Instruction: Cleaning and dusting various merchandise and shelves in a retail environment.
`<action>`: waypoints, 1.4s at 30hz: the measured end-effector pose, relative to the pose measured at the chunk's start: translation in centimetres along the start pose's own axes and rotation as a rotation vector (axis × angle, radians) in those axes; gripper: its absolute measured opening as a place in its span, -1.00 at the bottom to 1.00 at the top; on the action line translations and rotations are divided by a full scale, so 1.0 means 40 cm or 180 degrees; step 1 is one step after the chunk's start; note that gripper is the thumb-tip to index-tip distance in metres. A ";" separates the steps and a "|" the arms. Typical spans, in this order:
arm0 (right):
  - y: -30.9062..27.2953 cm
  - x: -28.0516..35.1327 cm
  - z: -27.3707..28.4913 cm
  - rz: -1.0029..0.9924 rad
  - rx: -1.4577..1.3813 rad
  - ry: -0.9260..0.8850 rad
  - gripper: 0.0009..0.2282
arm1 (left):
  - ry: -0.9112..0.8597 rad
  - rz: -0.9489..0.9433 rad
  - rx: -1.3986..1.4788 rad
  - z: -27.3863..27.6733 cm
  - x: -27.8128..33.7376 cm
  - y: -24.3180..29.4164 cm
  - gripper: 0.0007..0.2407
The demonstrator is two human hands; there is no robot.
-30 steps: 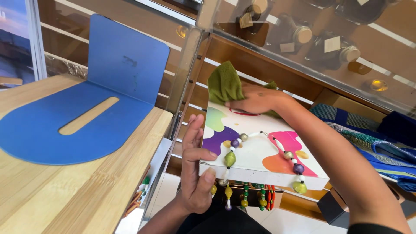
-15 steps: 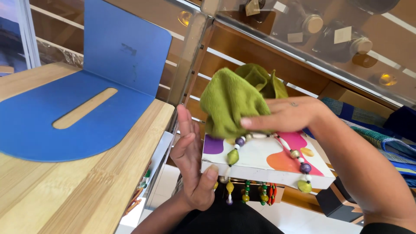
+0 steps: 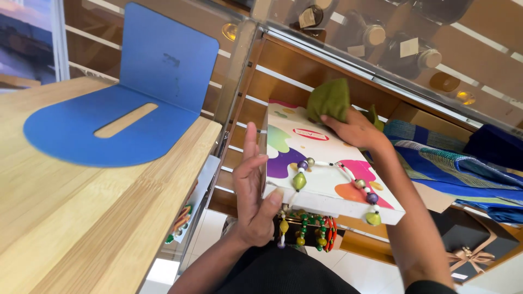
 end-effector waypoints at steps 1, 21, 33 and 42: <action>0.005 0.035 0.017 0.0274 -0.0585 0.0246 -0.56 | -0.0012 -0.0015 0.0018 -0.002 -0.005 0.002 -0.60; -0.125 0.599 0.391 0.2574 -0.2617 0.2073 -0.45 | -0.0556 -0.0361 -0.1398 -0.002 -0.069 0.117 -0.73; -0.576 0.520 0.312 0.3693 0.1724 0.3269 -0.63 | -0.0600 -0.0675 -0.1673 0.031 -0.077 0.122 -0.65; -0.745 0.519 0.260 0.3049 0.2104 0.3499 -0.67 | -0.0219 -0.0097 -0.1455 0.052 -0.156 0.109 -0.42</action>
Point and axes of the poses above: each hand's wrist, its own x-axis away from the middle knuckle, its own z-axis out of the back of the hand, y = z × x, the point moved 8 cm from there along -x, towards the middle knuckle, and after that the axes turned 14 degrees about -z, right-handed, at the moved point
